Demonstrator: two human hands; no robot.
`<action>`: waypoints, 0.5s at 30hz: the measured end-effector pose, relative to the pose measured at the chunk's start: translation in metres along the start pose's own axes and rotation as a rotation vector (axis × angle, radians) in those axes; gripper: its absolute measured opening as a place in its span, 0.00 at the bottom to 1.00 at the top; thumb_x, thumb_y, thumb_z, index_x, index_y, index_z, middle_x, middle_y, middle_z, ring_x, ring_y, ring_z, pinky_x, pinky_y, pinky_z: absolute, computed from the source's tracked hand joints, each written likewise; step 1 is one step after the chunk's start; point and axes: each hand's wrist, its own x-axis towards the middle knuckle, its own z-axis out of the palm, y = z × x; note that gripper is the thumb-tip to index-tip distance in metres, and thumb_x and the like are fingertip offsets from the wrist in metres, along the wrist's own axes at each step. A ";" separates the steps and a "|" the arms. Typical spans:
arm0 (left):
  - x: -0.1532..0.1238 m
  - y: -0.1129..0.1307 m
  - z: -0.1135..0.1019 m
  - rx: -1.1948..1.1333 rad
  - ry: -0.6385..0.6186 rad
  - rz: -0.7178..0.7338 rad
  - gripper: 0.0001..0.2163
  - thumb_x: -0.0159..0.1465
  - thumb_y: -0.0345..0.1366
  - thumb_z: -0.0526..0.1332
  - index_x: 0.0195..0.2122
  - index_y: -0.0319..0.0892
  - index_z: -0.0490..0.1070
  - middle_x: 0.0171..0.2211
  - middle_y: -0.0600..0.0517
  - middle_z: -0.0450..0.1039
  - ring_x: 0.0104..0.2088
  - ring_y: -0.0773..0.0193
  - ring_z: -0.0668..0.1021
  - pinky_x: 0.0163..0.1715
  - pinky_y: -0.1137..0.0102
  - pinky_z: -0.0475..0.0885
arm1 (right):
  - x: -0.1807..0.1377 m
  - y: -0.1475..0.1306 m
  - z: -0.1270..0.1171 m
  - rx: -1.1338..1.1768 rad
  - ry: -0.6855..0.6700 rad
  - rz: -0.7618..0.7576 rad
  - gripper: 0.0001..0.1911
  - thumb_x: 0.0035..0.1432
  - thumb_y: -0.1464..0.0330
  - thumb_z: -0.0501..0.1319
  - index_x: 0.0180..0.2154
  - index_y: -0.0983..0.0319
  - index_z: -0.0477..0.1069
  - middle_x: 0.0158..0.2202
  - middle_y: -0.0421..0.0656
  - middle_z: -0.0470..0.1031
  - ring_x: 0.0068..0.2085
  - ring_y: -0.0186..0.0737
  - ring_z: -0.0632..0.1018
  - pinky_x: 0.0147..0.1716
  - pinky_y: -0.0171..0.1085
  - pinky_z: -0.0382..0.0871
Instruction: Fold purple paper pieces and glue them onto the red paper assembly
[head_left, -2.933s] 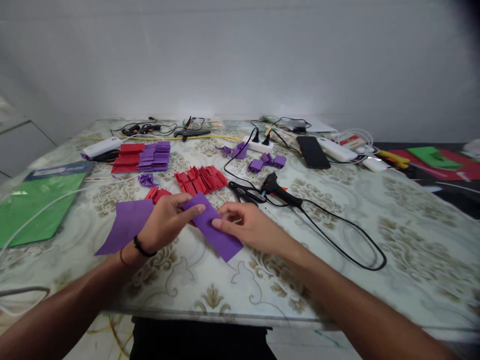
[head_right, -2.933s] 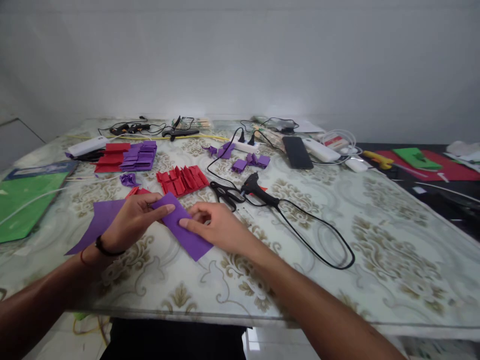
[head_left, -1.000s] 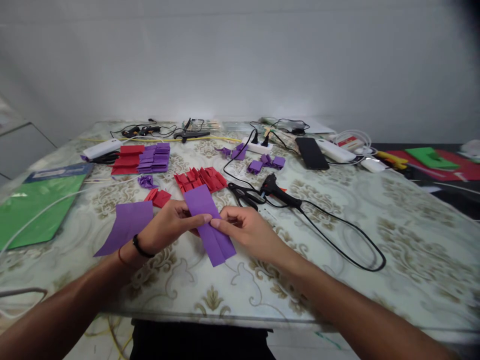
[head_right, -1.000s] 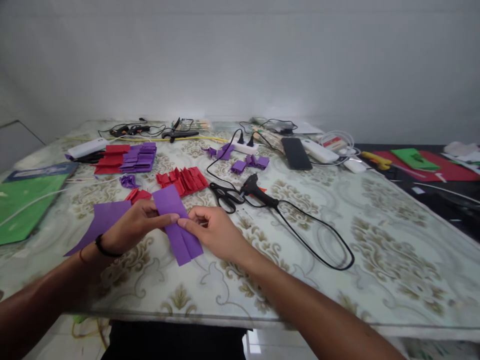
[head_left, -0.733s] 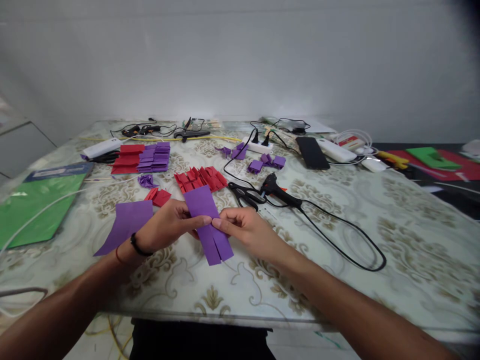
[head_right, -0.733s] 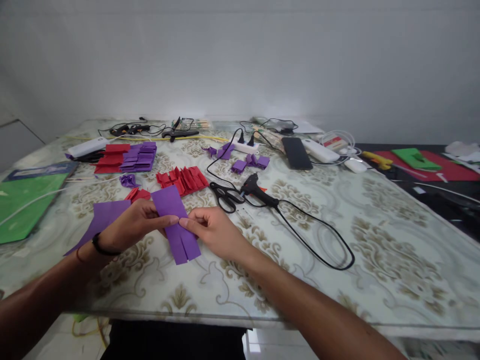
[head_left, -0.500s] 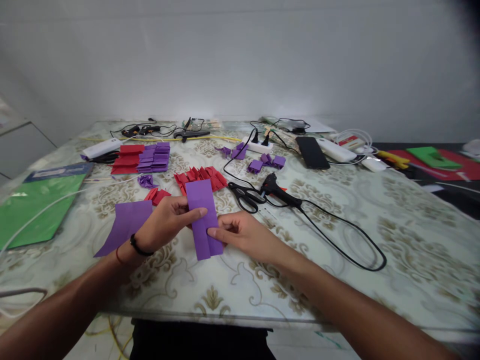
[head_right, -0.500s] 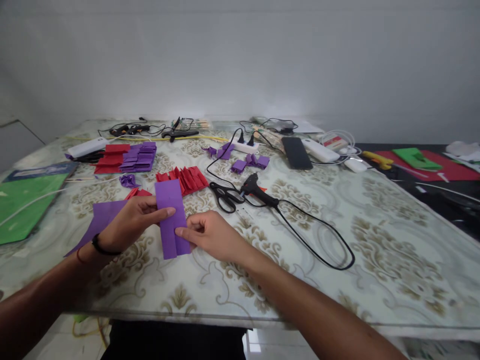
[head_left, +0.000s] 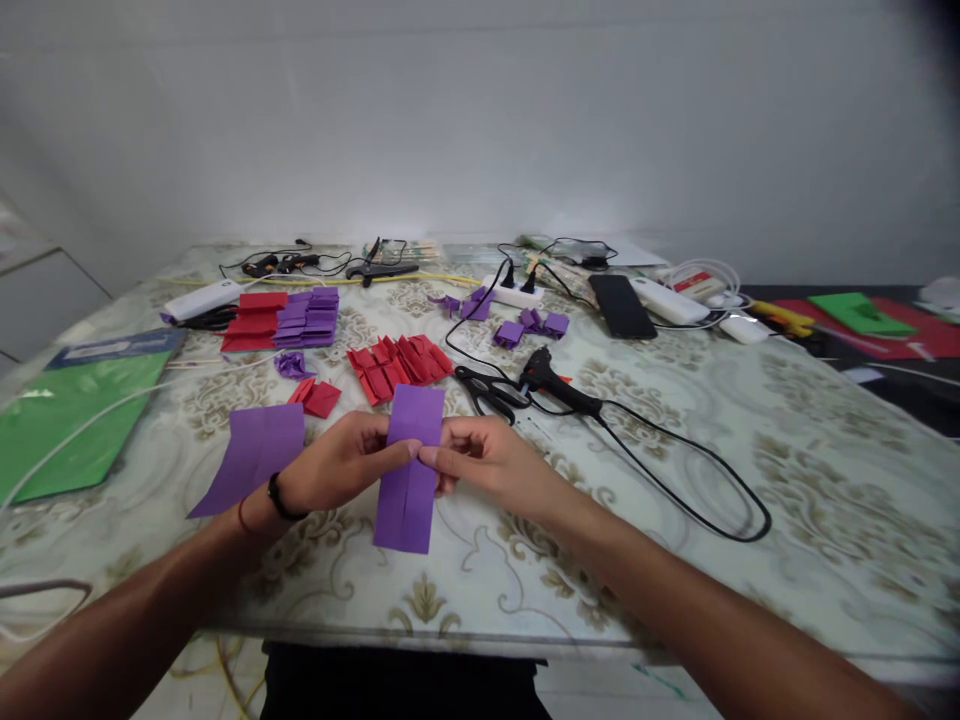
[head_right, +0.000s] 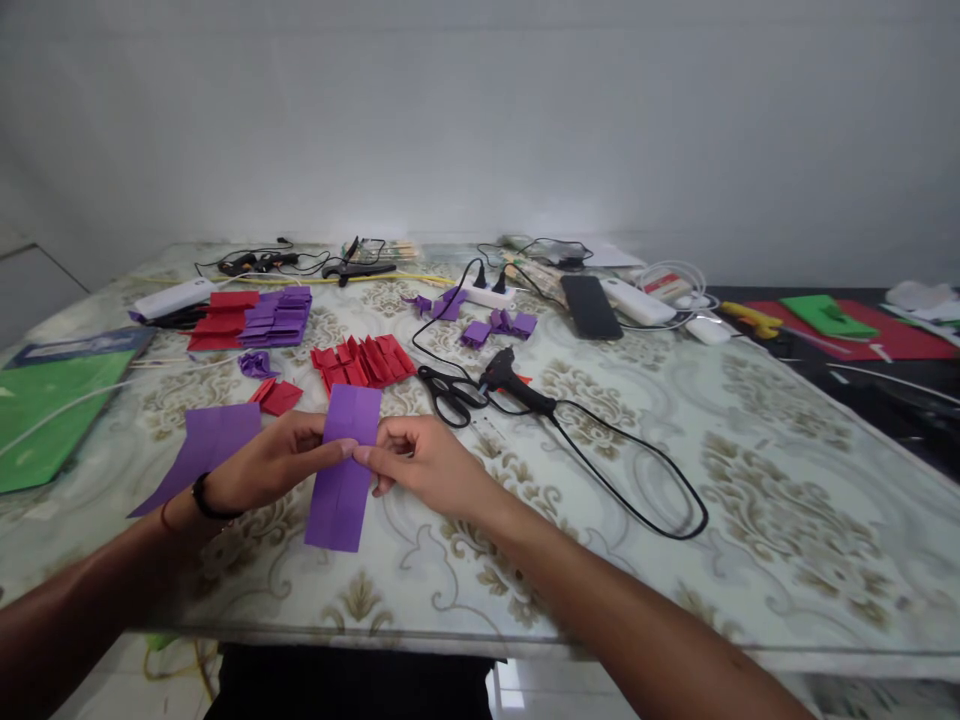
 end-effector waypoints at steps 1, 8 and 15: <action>0.000 0.001 0.000 0.007 0.007 0.002 0.13 0.71 0.42 0.64 0.38 0.39 0.84 0.36 0.48 0.84 0.36 0.62 0.83 0.39 0.72 0.77 | 0.000 -0.001 0.000 0.014 0.013 -0.007 0.28 0.55 0.44 0.71 0.26 0.62 0.71 0.23 0.39 0.76 0.27 0.36 0.79 0.32 0.35 0.70; -0.003 0.005 0.003 -0.006 0.027 -0.040 0.13 0.68 0.44 0.66 0.40 0.40 0.85 0.32 0.50 0.82 0.31 0.63 0.80 0.32 0.73 0.75 | -0.001 -0.007 -0.005 0.105 0.079 -0.046 0.24 0.56 0.49 0.73 0.27 0.62 0.73 0.23 0.38 0.76 0.27 0.36 0.80 0.31 0.35 0.73; -0.004 0.004 0.002 -0.086 0.019 -0.127 0.12 0.65 0.44 0.69 0.37 0.39 0.84 0.29 0.50 0.81 0.28 0.65 0.78 0.28 0.74 0.73 | 0.000 -0.005 -0.009 0.122 0.103 -0.107 0.23 0.59 0.49 0.71 0.27 0.61 0.73 0.22 0.38 0.77 0.25 0.36 0.80 0.30 0.36 0.73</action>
